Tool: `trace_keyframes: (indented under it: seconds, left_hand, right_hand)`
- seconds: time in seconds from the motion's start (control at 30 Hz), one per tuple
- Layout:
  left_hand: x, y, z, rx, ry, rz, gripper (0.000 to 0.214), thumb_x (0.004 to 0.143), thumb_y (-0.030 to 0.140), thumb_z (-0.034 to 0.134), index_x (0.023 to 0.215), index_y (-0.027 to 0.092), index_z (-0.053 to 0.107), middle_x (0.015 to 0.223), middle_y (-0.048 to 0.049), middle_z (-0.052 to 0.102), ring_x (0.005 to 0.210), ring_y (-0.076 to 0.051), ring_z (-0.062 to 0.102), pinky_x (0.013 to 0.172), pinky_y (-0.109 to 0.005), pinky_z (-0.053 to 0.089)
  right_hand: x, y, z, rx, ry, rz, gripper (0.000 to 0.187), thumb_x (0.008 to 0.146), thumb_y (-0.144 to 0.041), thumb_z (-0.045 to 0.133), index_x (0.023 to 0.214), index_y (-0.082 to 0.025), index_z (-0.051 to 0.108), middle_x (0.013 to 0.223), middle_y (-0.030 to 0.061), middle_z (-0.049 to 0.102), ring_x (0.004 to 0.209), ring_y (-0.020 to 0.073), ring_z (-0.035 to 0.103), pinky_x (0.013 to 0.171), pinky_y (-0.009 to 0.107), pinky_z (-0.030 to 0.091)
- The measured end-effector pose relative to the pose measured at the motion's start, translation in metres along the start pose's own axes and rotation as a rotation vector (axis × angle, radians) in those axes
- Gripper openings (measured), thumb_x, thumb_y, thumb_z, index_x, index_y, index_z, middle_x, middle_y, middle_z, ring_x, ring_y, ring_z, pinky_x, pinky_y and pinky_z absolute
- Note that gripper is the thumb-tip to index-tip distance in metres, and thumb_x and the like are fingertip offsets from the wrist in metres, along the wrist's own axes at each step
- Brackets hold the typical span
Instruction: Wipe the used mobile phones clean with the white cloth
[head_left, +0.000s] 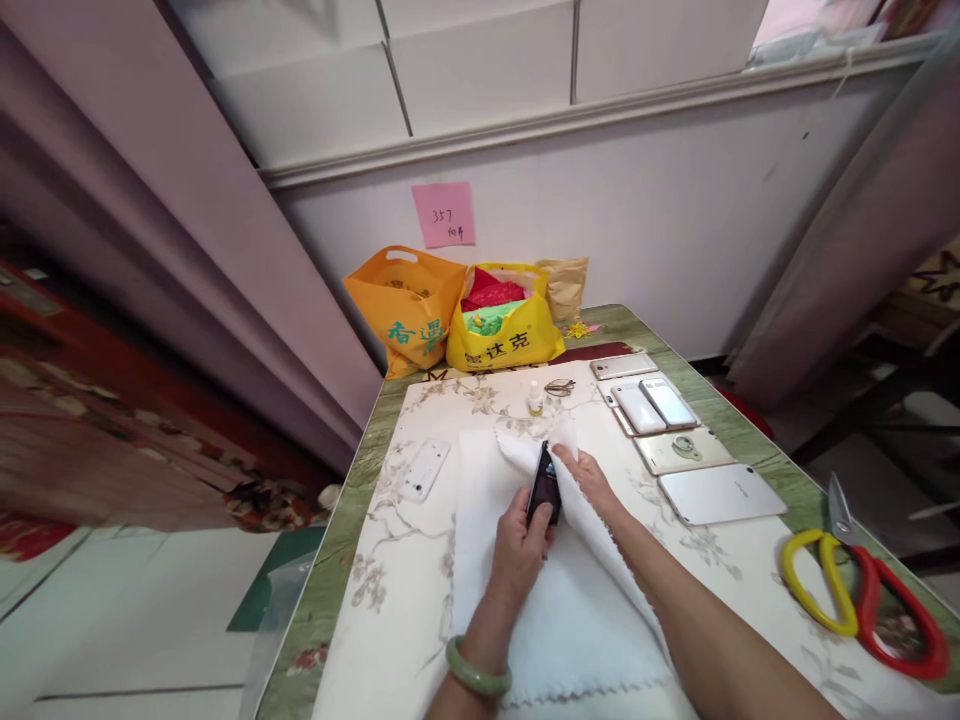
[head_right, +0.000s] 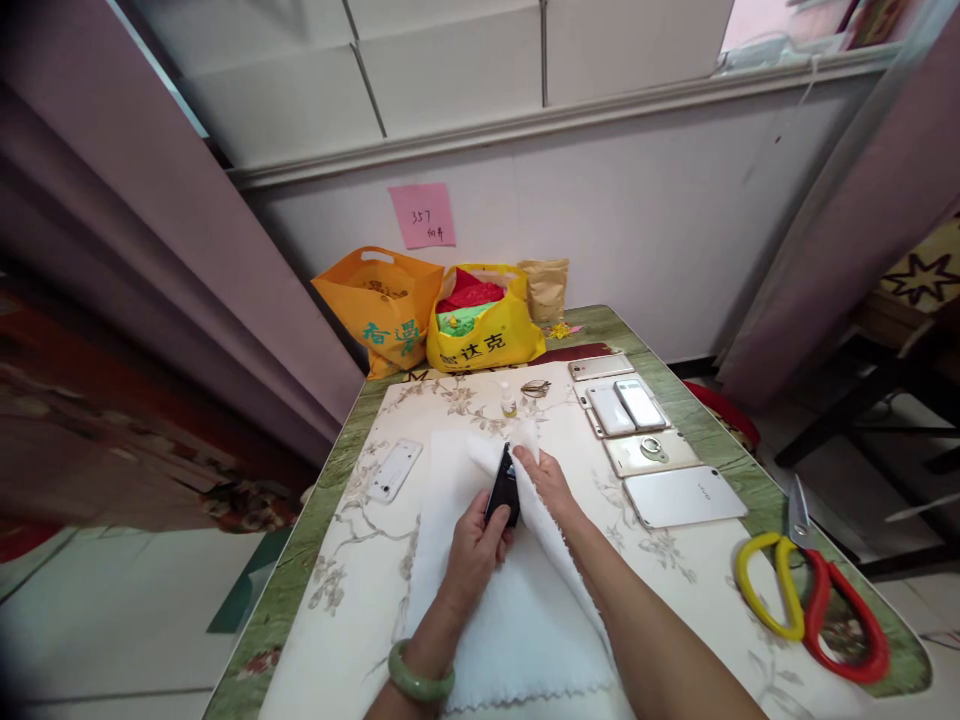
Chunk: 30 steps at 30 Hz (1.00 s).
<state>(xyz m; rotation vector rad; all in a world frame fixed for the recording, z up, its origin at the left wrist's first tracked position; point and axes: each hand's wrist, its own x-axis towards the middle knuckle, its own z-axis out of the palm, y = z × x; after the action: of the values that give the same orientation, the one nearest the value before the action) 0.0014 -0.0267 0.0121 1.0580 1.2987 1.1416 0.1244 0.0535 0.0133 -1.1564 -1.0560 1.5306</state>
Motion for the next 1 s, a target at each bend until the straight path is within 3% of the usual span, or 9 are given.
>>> trace_keyframes:
  seconds: [0.13,0.23,0.33,0.43,0.57,0.67,0.8,1.0]
  left_hand:
    - [0.003,-0.004,0.000,-0.029,0.060,0.059,0.030,0.084,0.048,0.056,0.089,0.019,0.055,0.054,0.0056,0.050,0.041,-0.007,0.041,0.041,-0.019,0.032]
    - [0.006,-0.008,-0.001,-0.072,0.136,0.074,0.029,0.081,0.047,0.061,0.086,0.019,0.055,0.055,0.0053,0.052,0.046,-0.010,0.047,0.046,-0.021,0.039]
    - [0.009,-0.009,-0.004,-0.101,0.267,0.118,0.030,0.078,0.044,0.066,0.087,0.018,0.054,0.070,0.0009,0.061,0.064,-0.013,0.057,0.059,-0.023,0.046]
    - [0.008,-0.008,-0.005,-0.129,0.278,0.118,0.034,0.079,0.043,0.066,0.096,0.019,0.048,0.076,-0.0009,0.064,0.069,-0.015,0.061,0.062,-0.025,0.047]
    - [0.005,-0.004,-0.003,-0.098,0.233,0.112,0.033,0.083,0.045,0.061,0.097,0.021,0.044,0.066,0.0030,0.059,0.055,-0.013,0.057,0.052,-0.022,0.044]
    - [0.006,-0.005,-0.004,-0.102,0.289,0.119,0.031,0.087,0.050,0.053,0.095,0.021,0.045,0.059,0.0057,0.054,0.047,-0.011,0.052,0.047,-0.021,0.041]
    - [0.009,-0.008,-0.006,-0.115,0.428,0.183,0.031,0.088,0.050,0.053,0.092,0.019,0.051,0.060,0.0062,0.050,0.049,-0.008,0.047,0.049,-0.019,0.040]
    - [0.009,-0.008,-0.007,-0.202,0.443,0.126,0.036,0.083,0.052,0.060,0.075,0.020,0.047,0.053,0.0091,0.040,0.043,-0.005,0.034,0.041,-0.017,0.029]
  right_hand:
    - [-0.011,0.000,0.007,0.106,-0.185,0.082,0.045,0.074,-0.064,0.062,0.080,-0.020,0.056,0.052,-0.0006,0.059,0.039,0.0173,0.053,0.039,0.028,0.041]
    - [-0.016,0.001,0.009,0.067,-0.290,0.080,0.040,0.077,-0.060,0.060,0.082,-0.020,0.056,0.052,-0.0007,0.059,0.039,0.0188,0.054,0.038,0.028,0.040]
    - [-0.015,0.005,0.009,-0.092,-0.289,-0.017,0.035,0.077,-0.053,0.065,0.074,-0.019,0.056,0.055,-0.0025,0.056,0.045,0.0143,0.051,0.043,0.024,0.038]
    - [-0.011,0.008,0.008,-0.221,-0.268,-0.125,0.036,0.078,-0.051,0.064,0.069,-0.017,0.055,0.058,-0.0031,0.051,0.053,0.0117,0.046,0.049,0.023,0.035]
    - [-0.010,0.008,0.004,-0.266,-0.243,-0.192,0.038,0.084,-0.054,0.057,0.076,-0.018,0.056,0.067,-0.0014,0.055,0.062,0.0143,0.048,0.057,0.024,0.039]
    - [-0.009,0.007,-0.001,-0.303,-0.217,-0.253,0.038,0.086,-0.056,0.053,0.079,-0.018,0.056,0.073,-0.0001,0.057,0.068,0.0163,0.050,0.064,0.026,0.041]
    - [-0.007,0.006,-0.007,-0.353,-0.376,-0.267,0.040,0.087,-0.056,0.052,0.083,-0.017,0.057,0.075,0.0005,0.057,0.071,0.0164,0.051,0.065,0.025,0.041]
    - [-0.010,0.003,-0.011,-0.328,-0.553,-0.182,0.039,0.084,-0.055,0.058,0.076,-0.017,0.056,0.066,-0.0019,0.052,0.059,0.0118,0.044,0.053,0.021,0.033]
